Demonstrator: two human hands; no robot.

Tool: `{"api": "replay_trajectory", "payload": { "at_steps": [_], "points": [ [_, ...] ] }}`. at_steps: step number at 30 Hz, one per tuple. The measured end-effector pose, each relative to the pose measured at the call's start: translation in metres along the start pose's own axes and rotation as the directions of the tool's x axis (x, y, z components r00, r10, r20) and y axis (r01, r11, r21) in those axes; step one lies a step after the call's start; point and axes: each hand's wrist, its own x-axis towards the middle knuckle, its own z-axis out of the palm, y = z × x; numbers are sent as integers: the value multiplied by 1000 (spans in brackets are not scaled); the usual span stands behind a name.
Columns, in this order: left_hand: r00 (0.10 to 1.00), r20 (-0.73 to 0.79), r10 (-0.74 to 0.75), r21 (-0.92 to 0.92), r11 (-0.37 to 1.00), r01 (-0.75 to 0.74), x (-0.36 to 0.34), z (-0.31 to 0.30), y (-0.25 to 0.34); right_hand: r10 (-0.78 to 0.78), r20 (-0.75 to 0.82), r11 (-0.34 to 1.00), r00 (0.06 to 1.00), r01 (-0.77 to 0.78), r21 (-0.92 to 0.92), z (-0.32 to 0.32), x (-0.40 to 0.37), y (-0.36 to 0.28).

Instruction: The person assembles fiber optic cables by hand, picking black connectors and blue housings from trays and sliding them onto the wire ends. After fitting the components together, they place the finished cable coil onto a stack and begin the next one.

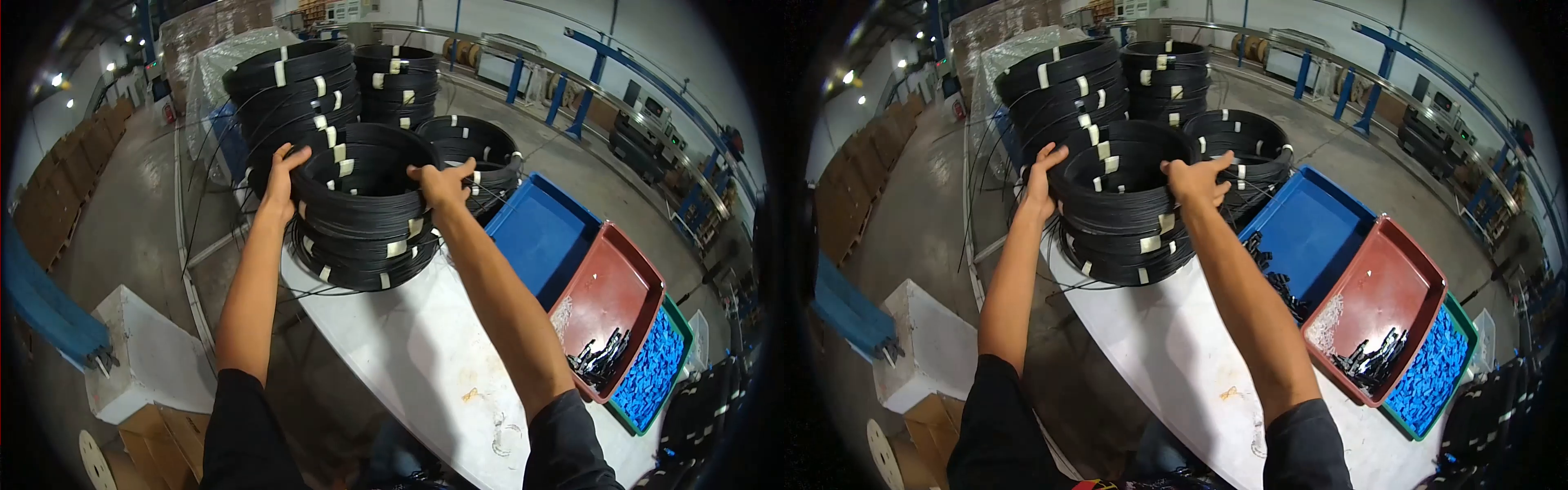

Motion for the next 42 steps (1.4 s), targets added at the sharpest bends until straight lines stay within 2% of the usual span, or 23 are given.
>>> {"api": "replay_trajectory", "payload": {
  "at_steps": [1, 2, 4, 5, 6, 8, 10, 11, 12, 14, 16, 18, 20, 22, 23, 25, 29, 31, 34, 36, 38, 40, 42],
  "points": [
    [992, -98, 85, 171, 983, -67, 0, 8, -2, -33, -19, 999, 999, 33, 1, 3, 3, -2],
    [991, -110, 80, 174, 983, -60, -3, 11, 1, -64, -43, 998, 997, 64, -1, 2, 5, -1],
    [986, -91, 139, 161, 979, -123, -9, 9, -3, -282, -74, 956, 957, 273, -106, 1, 8, 3],
    [971, -99, 217, 198, 961, -195, -17, 9, -6, -210, -14, 971, 978, 210, 111, -11, 3, 6],
    [950, -104, 296, 235, 935, -266, -31, 11, -6, -182, -47, 963, 982, 188, 195, -9, 10, 14],
    [931, -111, 347, 80, 937, -339, -76, 30, -1, -357, 11, 861, 934, 324, 392, -19, 14, 44],
    [841, -4, 541, 64, 839, -540, -123, 34, 0, -461, 100, 694, 882, 287, 660, -57, -33, 54],
    [844, 36, 535, -106, 842, -529, -147, 31, 0, -463, 136, 713, 876, 277, 644, -78, -52, 61],
    [846, 72, 528, -272, 826, -493, -173, 28, 2, -458, 173, 734, 872, 262, 626, -104, -77, 67],
    [937, 29, 349, -452, 840, -299, -234, 43, 7, -471, 185, 724, 863, 258, 639, -148, -103, 97],
    [943, 244, 227, -428, 898, -106, -256, 4, -33, -484, 191, 766, 854, 308, 564, -194, -132, 133],
    [993, 69, 97, -15, 995, -96, -316, 45, -57, -522, 191, 772, 831, 365, 520, -233, -164, 178],
    [991, 117, 61, 191, 978, -83, -377, 60, -93, -495, 134, 793, 859, 383, 474, -275, -198, 224],
    [971, 239, -25, 145, 989, -10, -429, 67, -118, -291, 148, 874, 945, 200, 443, -319, -233, 252],
    [948, 318, -17, 133, 991, -26, -448, 72, -125, -313, 112, 899, 943, 256, 354, -339, -245, 272],
    [883, 469, -11, 187, 978, -87, -473, 87, -132, -203, 58, 901, 977, 164, 402, -372, -268, 288],
    [816, 575, -52, 198, 977, -77, -485, 110, -149, -137, -73, 908, 988, 155, 389, -413, -297, 311],
    [749, 662, -35, 333, 909, -251, -481, 118, -157, -160, -116, 916, 980, 191, 352, -424, -302, 326],
    [725, 684, -84, 379, 889, -255, -479, 136, -156, -159, -144, 906, 977, 202, 372, -432, -304, 335],
    [687, 723, -72, 404, 851, -335, -471, 143, -159, -102, -112, 920, 988, 137, 367, -434, -300, 341],
    [688, 668, -284, 438, 897, -55, -467, 140, -166, -73, -120, 902, 990, 117, 415, -433, -297, 347],
    [684, 677, -271, 434, 898, -74, -463, 142, -162, -176, -104, 939, 979, 199, 282, -434, -297, 351],
    [612, 739, -283, 520, 817, -250, -453, 151, -150, -203, -97, 938, 974, 222, 267, -435, -295, 346]
  ]
}}
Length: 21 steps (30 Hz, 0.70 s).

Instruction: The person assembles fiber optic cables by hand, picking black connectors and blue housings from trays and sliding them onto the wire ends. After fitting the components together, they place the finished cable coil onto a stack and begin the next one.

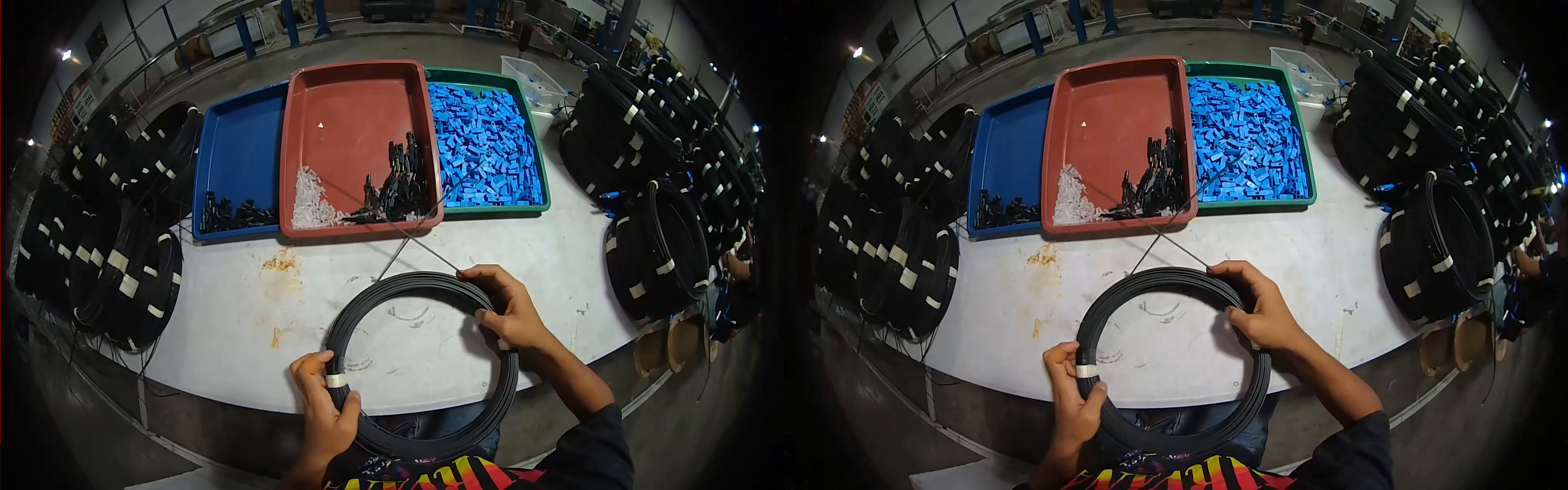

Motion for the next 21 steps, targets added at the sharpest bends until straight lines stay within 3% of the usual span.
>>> {"api": "replay_trajectory", "payload": {
  "at_steps": [2, 4, 6, 8, 10, 12, 14, 18, 20, 21],
  "points": [
    [999, 9, -40, 57, 998, 39, 20, -13, 4, 106, -2, 986, 994, -106, -132, 2, 6, -7],
    [953, 110, 283, 477, 826, -300, 51, -24, 3, 62, 5, 980, 998, -60, -190, -1, 23, -3],
    [955, 175, 241, 431, 853, -295, 84, -27, 11, 91, 44, 920, 995, -67, -387, -1, 45, -6],
    [907, 414, 73, 194, 967, -167, 112, -21, 20, -8, 93, 972, 996, 30, -233, 0, 71, 6],
    [876, 473, 95, 187, 961, -205, 134, -8, 12, 140, 60, 990, 988, -139, -21, 6, 86, -12],
    [845, 522, 118, 181, 952, -245, 142, 6, 3, 117, 39, 992, 992, -115, -53, 10, 96, -24],
    [793, 575, 202, 211, 900, -382, 145, 19, -1, 93, 15, 992, 996, -91, -82, 12, 107, -30],
    [702, 672, 237, 130, 895, -426, 157, 15, 6, 84, -23, 992, 996, -86, -94, 20, 131, -42],
    [698, 662, 273, 86, 897, -433, 160, 19, -2, 51, -22, 992, 998, -53, -114, 25, 148, -44],
    [692, 652, 308, 46, 896, -442, 162, 20, -4, 43, -34, 998, 998, -45, -39, 32, 155, -51]
  ]
}}
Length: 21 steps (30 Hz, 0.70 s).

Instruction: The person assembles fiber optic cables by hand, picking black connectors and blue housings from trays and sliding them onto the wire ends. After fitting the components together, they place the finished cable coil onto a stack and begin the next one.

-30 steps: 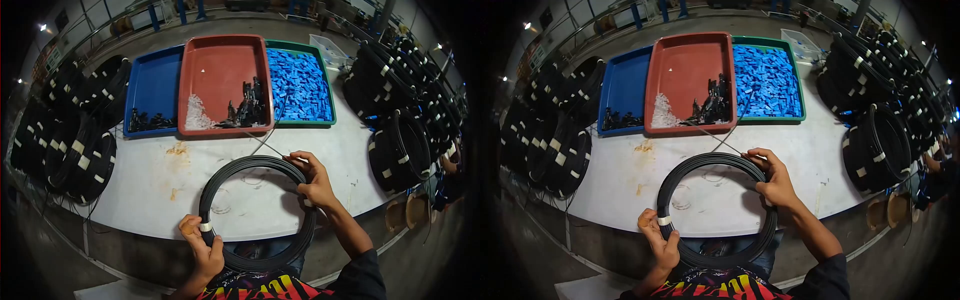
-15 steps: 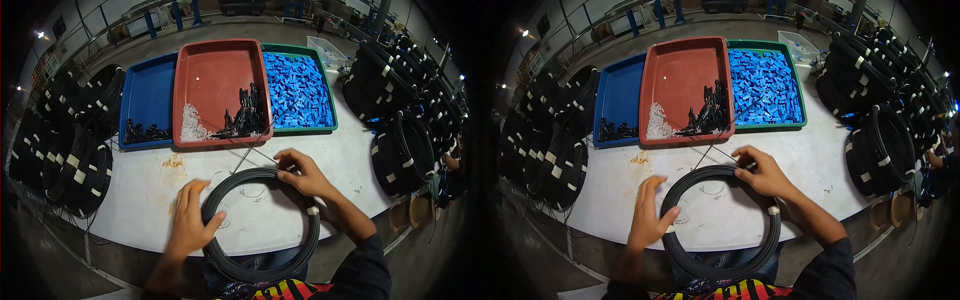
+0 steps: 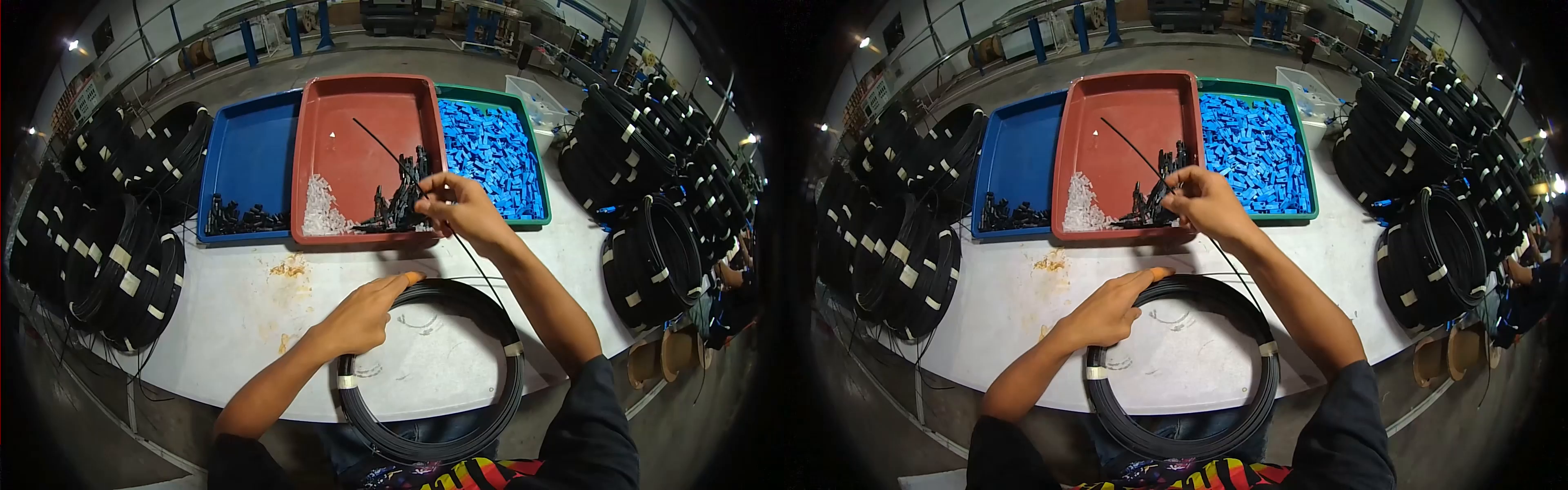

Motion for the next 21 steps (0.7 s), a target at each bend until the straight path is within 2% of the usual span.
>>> {"api": "replay_trajectory", "payload": {
  "at_steps": [4, 6, 7, 9, 10, 11, 12, 13, 15, 17, 18, 19, 21],
  "points": [
    [996, 74, -51, 83, 996, 45, 16, -6, 0, -60, -42, 998, 997, 59, -14, 21, 40, -10],
    [994, 83, 76, 238, 967, -94, 26, -2, -9, -69, -48, 998, 996, 69, -13, 36, 54, -17],
    [995, 78, 70, 239, 967, -87, 31, -1, -14, -77, -57, 997, 995, 76, -18, 44, 58, -20],
    [980, 109, 165, 230, 955, -186, 43, -2, -20, -56, -44, 998, 997, 55, -38, 59, 64, -22],
    [971, 236, 33, 211, 974, -85, 53, -7, -19, -88, -32, 990, 996, 84, -113, 67, 67, -19],
    [972, 231, 31, 214, 973, -82, 59, -10, -21, -119, -20, 976, 993, 113, -185, 74, 71, -14],
    [961, 272, 42, 194, 976, -98, 63, -12, -22, -203, -28, 964, 979, 195, -181, 82, 74, -6],
    [948, 315, 53, 174, 978, -112, 67, -15, -23, -202, -29, 965, 979, 194, -177, 83, 73, 2],
    [942, 322, 88, 200, 967, -159, 77, -21, -20, -231, -41, 927, 972, 207, -313, 87, 63, 14],
    [847, 509, -154, 344, 938, -36, 94, -21, -8, -208, -46, 889, 977, 169, -425, 82, 44, 12],
    [816, 538, -211, 351, 936, 10, 97, -27, 7, -226, -62, 878, 972, 176, -446, 76, 39, 15],
    [820, 532, -212, 350, 937, 15, 97, -25, 7, -245, -78, 865, 966, 181, -468, 69, 35, 19],
    [861, 507, -48, 276, 955, -109, 96, -16, 7, -293, -121, 893, 949, 226, -388, 51, 27, 27]
  ]
}}
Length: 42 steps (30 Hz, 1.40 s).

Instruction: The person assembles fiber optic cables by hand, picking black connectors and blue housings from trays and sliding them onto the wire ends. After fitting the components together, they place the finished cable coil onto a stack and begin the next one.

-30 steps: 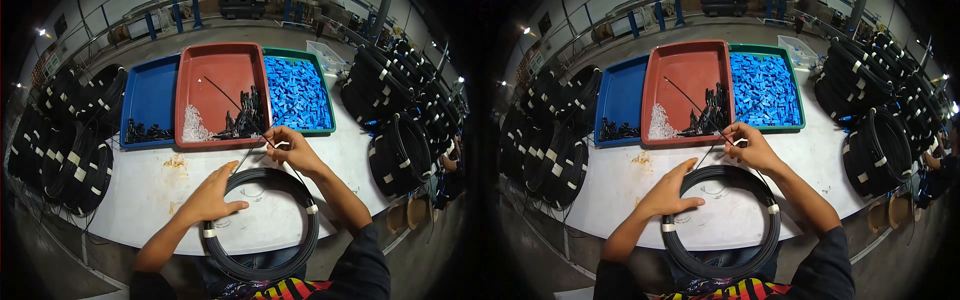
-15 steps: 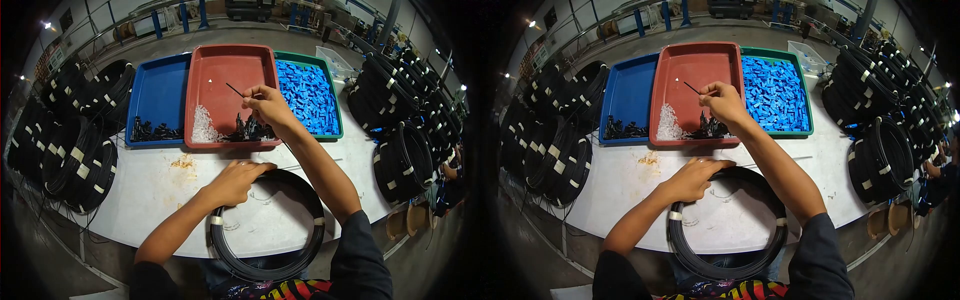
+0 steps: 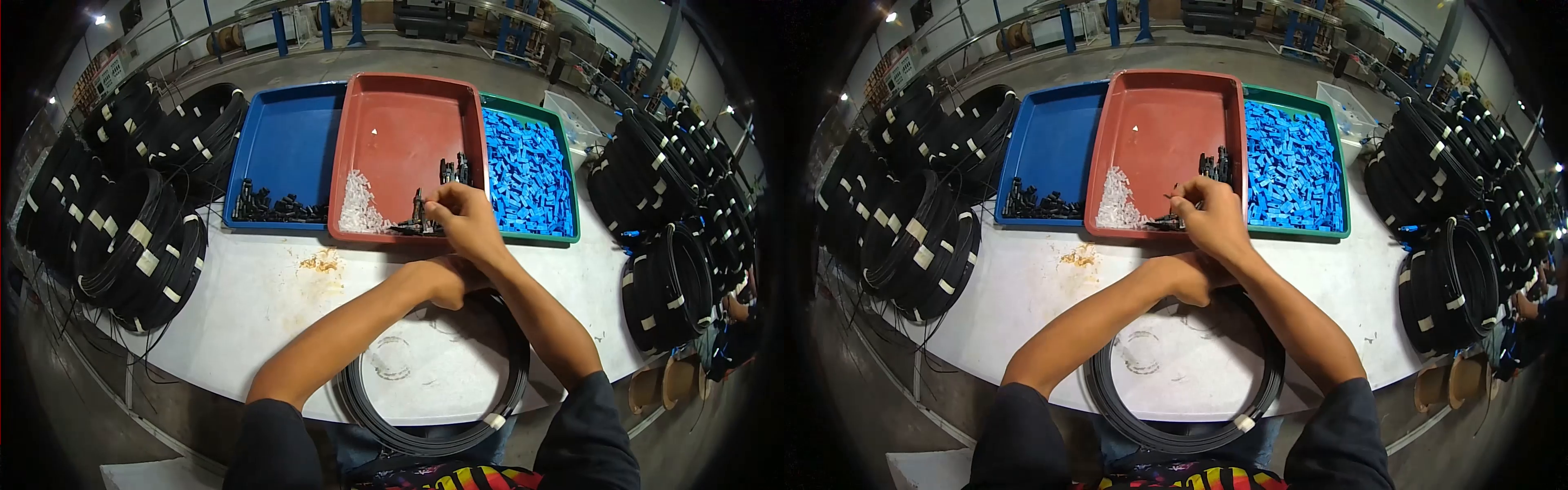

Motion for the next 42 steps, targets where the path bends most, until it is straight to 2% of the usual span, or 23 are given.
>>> {"api": "replay_trajectory", "payload": {
  "at_steps": [1, 4, 5, 8, 10, 11, 13, 14, 16, 18, 19, 22, 24, 25, 26, 29, 30, 32, 34, 36, 38, 40, 42],
  "points": [
    [1000, -3, 4, -2, 1000, -4, 3, 2, 3, 1, -7, 998, 1000, -1, 62, -8, -2, 7],
    [986, -56, 160, 352, 927, -130, 6, 8, 16, 69, -62, 990, 996, -61, 124, -33, -13, 7],
    [986, -62, 156, 348, 929, -125, 1, 11, 19, 63, -42, 995, 997, -60, 74, -42, -13, 17],
    [989, -145, -12, 243, 969, 48, -36, 20, 29, 87, -41, 995, 995, -85, 45, -48, -26, 19],
    [894, -439, 90, 351, 933, 79, -69, 34, 27, -8, 1, 1000, 1000, 8, 19, -41, -37, 29],
    [894, -440, 80, 347, 934, 87, -87, 39, 27, -40, -15, 999, 999, 40, -6, -36, -42, 26],
    [812, -583, -23, 195, 966, 168, -125, 47, 32, -60, 93, 998, 994, 60, 5, -30, -51, 16],
    [812, -583, -35, 192, 965, 179, -141, 53, 37, -61, 154, 998, 986, 62, 2, -27, -52, 15],
    [719, -630, -294, -20, 931, 364, -164, 66, 47, -162, 266, 984, 950, 177, -35, -25, -48, 13],
    [726, -600, -336, -92, 931, 354, -168, 82, 48, -117, 410, 983, 904, 164, -82, -28, -44, 1],
    [733, -571, -370, -166, 926, 338, -169, 87, 46, -121, 416, 984, 901, 165, -73, -25, -42, 2],
    [779, -526, -341, -226, 939, 259, -168, 86, 35, -230, 515, 966, 826, 258, 17, -17, -39, 4],
    [794, -513, -328, -246, 942, 230, -168, 83, 29, -146, 522, 989, 840, 126, 75, -21, -42, 8],
    [809, -508, -296, -249, 949, 191, -167, 85, 25, -189, 509, 982, 840, 151, 116, -21, -42, 15],
    [822, -505, -263, -251, 956, 152, -166, 85, 22, -194, 513, 981, 836, 155, 119, -22, -41, 14],
    [851, -494, -177, -194, 977, 90, -163, 81, 11, 20, 620, 994, 785, -84, 75, -21, -34, 0],
    [848, -495, -189, -199, 975, 101, -161, 79, 8, 14, 628, 993, 778, -83, 81, -19, -32, -3],
    [866, -484, -125, -175, 984, 44, -157, 74, 3, -110, 581, 993, 807, 119, 22, -15, -32, -6],
    [845, -522, -113, -151, 988, 39, -156, 70, -6, -32, 516, 999, 856, 38, 0, -14, -39, -4],
    [835, -549, -41, -4, 999, 47, -159, 65, -17, 27, 516, 998, 856, -56, 41, -18, -43, -2],
    [759, -651, -27, 74, 992, 99, -168, 45, -34, -18, 499, 996, 866, -29, 86, -16, -44, 2],
    [675, -734, -74, 68, 981, 182, -182, 30, -64, -161, 524, 980, 837, 200, -19, -19, -41, 0],
    [643, -755, -128, 125, 934, 334, -198, -3, -94, -269, 544, 938, 795, 344, -39, -17, -41, -6]
  ]
}}
